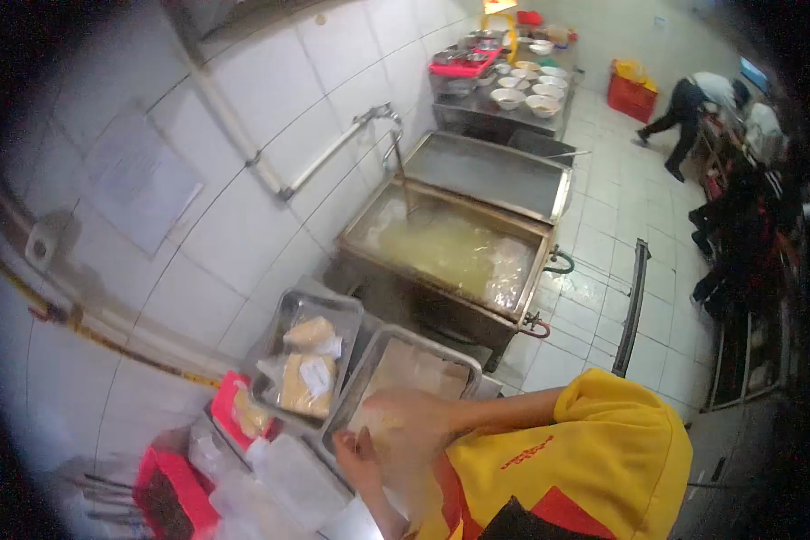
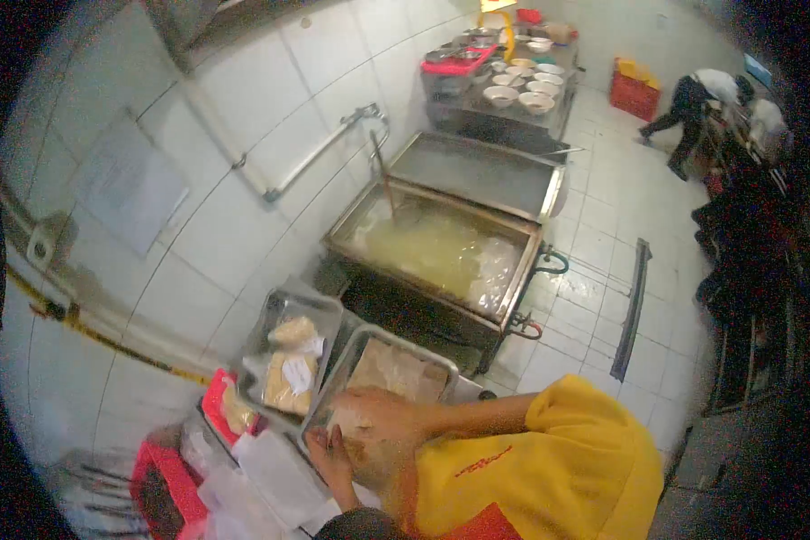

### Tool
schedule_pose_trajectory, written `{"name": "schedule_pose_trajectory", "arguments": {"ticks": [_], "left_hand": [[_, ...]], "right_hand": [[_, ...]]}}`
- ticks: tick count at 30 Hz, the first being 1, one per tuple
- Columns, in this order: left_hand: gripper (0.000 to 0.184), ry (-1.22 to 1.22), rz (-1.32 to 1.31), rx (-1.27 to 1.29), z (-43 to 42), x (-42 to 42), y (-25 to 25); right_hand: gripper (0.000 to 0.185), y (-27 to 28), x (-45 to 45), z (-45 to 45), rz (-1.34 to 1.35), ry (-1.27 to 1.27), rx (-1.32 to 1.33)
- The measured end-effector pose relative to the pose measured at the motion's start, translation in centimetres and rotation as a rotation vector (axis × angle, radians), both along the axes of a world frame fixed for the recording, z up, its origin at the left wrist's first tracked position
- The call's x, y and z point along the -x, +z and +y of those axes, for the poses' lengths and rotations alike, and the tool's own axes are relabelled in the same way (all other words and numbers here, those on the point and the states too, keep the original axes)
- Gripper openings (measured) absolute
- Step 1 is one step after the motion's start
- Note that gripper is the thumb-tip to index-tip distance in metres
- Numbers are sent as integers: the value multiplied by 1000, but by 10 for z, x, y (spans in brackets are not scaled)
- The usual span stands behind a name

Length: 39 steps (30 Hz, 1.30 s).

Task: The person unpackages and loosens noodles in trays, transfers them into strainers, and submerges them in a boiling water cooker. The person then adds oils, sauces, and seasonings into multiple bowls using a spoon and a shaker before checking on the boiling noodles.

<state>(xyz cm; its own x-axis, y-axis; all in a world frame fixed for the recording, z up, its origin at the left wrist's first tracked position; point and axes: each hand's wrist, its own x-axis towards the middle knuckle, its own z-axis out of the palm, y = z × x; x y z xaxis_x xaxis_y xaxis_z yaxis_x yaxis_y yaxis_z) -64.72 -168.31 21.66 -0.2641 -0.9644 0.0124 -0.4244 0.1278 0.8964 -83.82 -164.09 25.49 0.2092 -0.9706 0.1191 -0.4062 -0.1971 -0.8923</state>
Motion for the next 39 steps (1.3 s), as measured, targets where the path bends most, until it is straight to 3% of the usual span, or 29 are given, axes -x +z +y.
{"name": "schedule_pose_trajectory", "arguments": {"ticks": [2,3,5,7,9,10,12,13,15,16,17,18,19,20,21,22,23,24,25,26,28,30,32,34,35,36,37,38,39], "left_hand": [[24,-18,250,22,11,-3,5],[22,-12,309,30,14,6,20],[21,-57,370,117,7,5,10],[26,-43,76,35,8,-6,27],[32,54,50,74,5,-15,27],[39,60,1,123,8,-25,27],[42,85,-7,178,7,-31,30],[46,45,-14,243,8,-31,32],[46,31,-155,353,17,-15,52],[47,-1,-286,481,14,-7,59],[47,8,-280,478,7,-5,46],[45,-161,-122,375,3,-3,19],[43,-327,39,272,2,-1,0],[43,-326,46,263,2,1,-5],[43,-239,180,-147,3,1,-7],[43,-146,306,-556,1,-2,-12],[41,-189,196,-420,-9,-11,-47],[41,-193,197,-437,-11,-15,-47],[41,-79,410,-458,-12,-18,-46],[41,44,620,-474,-12,-19,-44],[42,-25,718,-404,-10,-21,-16],[43,-99,810,-322,-12,-19,8],[40,-238,571,-92,-12,-11,23],[36,-196,455,-117,-10,-1,50],[32,-145,340,-130,-9,1,61],[32,-147,339,-133,-9,1,66],[29,-40,108,-61,-10,-1,71],[27,71,-123,10,-12,-5,74],[27,93,-44,245,-19,-9,65]], "right_hand": [[56,-1,-8,-6,-64,73,323],[51,-24,-13,-7,104,54,365],[50,-51,-15,-19,210,326,-372],[40,-25,-6,-12,84,126,-200],[35,-5,-13,-3,-75,-102,128],[35,-3,-19,-2,-80,-40,100],[29,1,-21,-12,30,-186,275],[29,-9,-18,-15,27,-156,263],[25,-37,-9,-25,292,136,-122],[25,-23,-13,-30,304,145,-115],[23,4,-21,-29,120,103,31],[22,28,-26,-22,-69,56,159],[22,50,-25,-17,-64,57,143],[20,73,-22,-16,-88,-4,297],[19,86,-20,-18,-113,-67,452],[19,87,-16,-20,-111,-71,443],[18,87,-11,-20,-137,-88,460],[16,87,-4,-18,-163,-106,474],[23,90,4,-14,-54,-81,272],[23,85,8,-12,-51,-84,252],[33,67,11,-15,266,-153,186],[38,52,2,-21,198,-115,272],[44,30,-5,-25,129,-90,355],[45,6,-6,-31,-229,67,-72],[45,1,-1,-32,-231,59,-78],[45,-2,7,-35,-70,32,-82],[45,-2,12,-37,92,11,-82],[45,0,14,-36,91,17,-80],[43,8,15,-31,-88,-38,-64]]}}
